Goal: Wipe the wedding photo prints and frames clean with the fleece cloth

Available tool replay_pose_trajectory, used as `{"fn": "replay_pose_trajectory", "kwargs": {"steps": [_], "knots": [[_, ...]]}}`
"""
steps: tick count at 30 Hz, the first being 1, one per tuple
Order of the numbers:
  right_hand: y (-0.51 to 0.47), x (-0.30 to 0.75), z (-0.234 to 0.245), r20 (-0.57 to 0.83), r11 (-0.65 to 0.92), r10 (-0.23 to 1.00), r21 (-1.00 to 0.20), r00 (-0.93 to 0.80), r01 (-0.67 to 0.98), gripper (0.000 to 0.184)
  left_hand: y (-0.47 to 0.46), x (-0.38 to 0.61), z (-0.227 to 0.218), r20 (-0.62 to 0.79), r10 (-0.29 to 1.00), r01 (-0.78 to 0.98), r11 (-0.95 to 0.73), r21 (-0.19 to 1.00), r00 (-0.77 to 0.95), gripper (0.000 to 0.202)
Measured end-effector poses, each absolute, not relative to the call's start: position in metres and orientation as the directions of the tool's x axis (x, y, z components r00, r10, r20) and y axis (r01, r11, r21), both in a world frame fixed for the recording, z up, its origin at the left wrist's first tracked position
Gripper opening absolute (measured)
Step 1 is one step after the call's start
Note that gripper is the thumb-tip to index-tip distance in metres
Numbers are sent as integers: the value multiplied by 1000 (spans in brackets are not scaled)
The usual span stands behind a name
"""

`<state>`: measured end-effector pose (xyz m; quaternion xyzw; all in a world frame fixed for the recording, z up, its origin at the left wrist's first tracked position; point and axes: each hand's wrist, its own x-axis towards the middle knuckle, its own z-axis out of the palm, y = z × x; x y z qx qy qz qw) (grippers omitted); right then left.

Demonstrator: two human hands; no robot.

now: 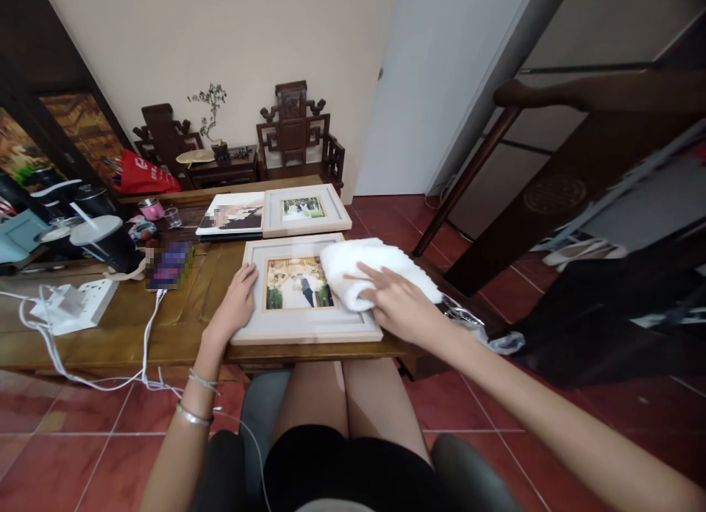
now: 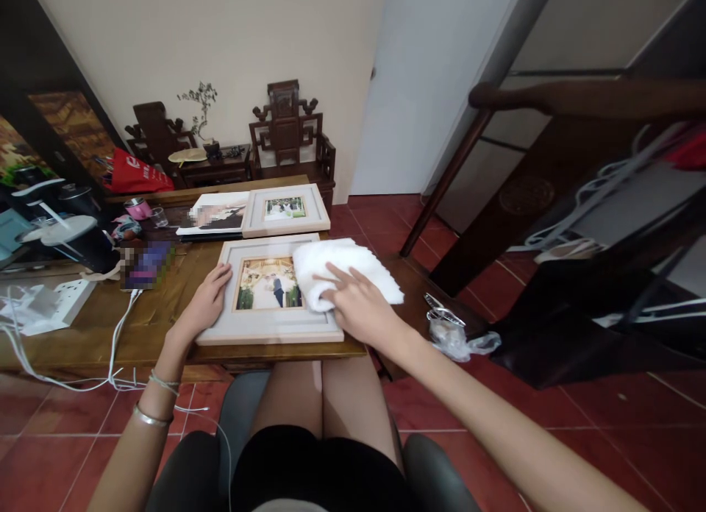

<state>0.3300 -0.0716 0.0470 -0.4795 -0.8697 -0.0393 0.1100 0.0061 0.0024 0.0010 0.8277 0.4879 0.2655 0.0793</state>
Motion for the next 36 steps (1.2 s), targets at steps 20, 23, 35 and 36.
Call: {"fn": "replay_pose_trajectory", "kwargs": {"steps": [20,23,35,36], "knots": [[49,196,57,181,659,739,3,-649,752,32,-2,8,3,362,868,735,-485,474,339,47],[48,210,59,161,616,778,-2,-607,788,23,-1,8,2,378,866,724,-487,488,328,47],[-1,306,72,35,474,879,51,-476,879,46,-2,13,-1,416,864,730,-475,492,282,45],[-14,305,74,28,493,868,54,-495,868,44,-2,13,-1,413,866,737,-472,483,284,46]]}}
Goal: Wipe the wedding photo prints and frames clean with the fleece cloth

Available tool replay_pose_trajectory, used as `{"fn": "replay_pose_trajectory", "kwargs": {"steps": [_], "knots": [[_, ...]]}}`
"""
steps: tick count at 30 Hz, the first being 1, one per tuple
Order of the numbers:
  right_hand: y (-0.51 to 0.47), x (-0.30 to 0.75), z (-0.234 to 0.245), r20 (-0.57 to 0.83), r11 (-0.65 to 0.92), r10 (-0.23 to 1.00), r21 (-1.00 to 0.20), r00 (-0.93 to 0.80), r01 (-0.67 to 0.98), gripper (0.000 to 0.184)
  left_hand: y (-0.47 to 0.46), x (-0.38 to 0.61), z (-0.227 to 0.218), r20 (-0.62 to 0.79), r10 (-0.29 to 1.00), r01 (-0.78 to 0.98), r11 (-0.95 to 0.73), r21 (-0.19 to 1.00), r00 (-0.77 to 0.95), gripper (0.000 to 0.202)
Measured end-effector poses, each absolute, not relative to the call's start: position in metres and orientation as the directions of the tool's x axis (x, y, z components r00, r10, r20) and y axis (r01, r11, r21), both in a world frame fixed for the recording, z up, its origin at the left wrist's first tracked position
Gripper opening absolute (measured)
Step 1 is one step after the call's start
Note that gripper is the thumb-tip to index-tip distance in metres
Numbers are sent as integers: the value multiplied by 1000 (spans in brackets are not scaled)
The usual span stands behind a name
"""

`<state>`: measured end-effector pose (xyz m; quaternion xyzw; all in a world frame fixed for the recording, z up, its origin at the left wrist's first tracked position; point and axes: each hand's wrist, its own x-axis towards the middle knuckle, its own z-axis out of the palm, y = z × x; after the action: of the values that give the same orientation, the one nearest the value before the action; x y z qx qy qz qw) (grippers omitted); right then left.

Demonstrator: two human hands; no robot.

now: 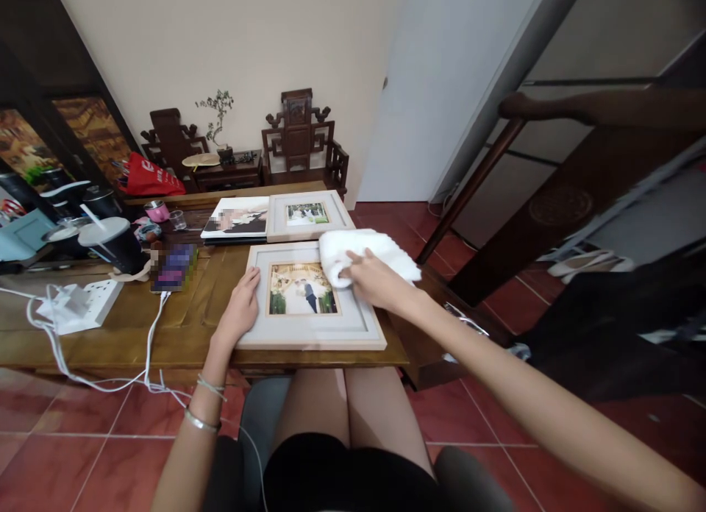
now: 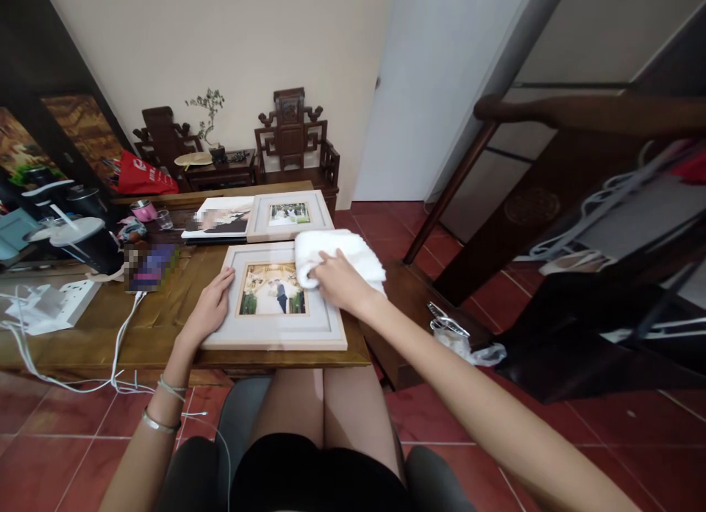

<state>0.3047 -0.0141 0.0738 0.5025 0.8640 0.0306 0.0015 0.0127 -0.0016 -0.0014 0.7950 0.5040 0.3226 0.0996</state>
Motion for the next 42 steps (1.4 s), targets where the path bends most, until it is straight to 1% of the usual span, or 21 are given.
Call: {"fn": "replay_pose_trajectory", "kwargs": {"steps": [2,4,7,10,12,14,17,20,24,29,31,33,35,37,39,42], "knots": [[-44,302,79,1,532,846,48,-533,845,41,-2,13,-1,401,869,749,-468,470,291,46],[-73,303,88,-49,577,816,15,-576,817,40,-2,12,-1,390,870,751,-469,466,301,46],[-101,308,99,-124,612,781,-48,-612,790,44,-2,12,-1,381,868,746,-477,465,318,47],[-99,310,95,-144,587,795,-61,-590,807,50,-3,11,0,376,866,740,-484,467,329,47],[-81,308,85,-112,553,824,-58,-556,831,53,-4,11,2,360,871,743,-478,468,333,46],[-54,304,72,-32,518,854,-50,-520,854,53,-4,11,4,345,878,747,-468,472,332,45],[-10,295,58,116,485,869,-10,-481,874,49,-5,11,5,348,881,742,-462,486,321,45],[21,285,53,191,464,865,47,-464,884,43,-5,12,5,357,880,734,-462,497,313,44],[25,277,51,187,499,844,73,-503,864,38,-5,12,3,367,881,730,-458,508,297,44],[-32,282,56,108,608,783,79,-613,790,38,-4,12,1,367,882,734,-455,504,295,44],[-63,286,66,64,657,751,32,-658,753,42,-4,13,1,364,884,742,-451,497,294,45],[-91,288,79,17,697,716,-61,-698,714,47,-4,14,1,366,885,751,-446,487,288,44],[-110,289,89,-30,706,695,-161,-718,690,52,-5,15,1,368,886,761,-441,476,283,42],[-116,288,92,-65,684,703,-211,-708,699,57,-5,16,2,363,888,769,-435,469,282,42],[-106,285,86,-43,664,730,-194,-682,722,63,-6,16,3,355,889,771,-435,465,288,43],[-66,278,71,44,628,777,-105,-628,771,71,-6,15,3,346,891,767,-436,470,295,43]]}}
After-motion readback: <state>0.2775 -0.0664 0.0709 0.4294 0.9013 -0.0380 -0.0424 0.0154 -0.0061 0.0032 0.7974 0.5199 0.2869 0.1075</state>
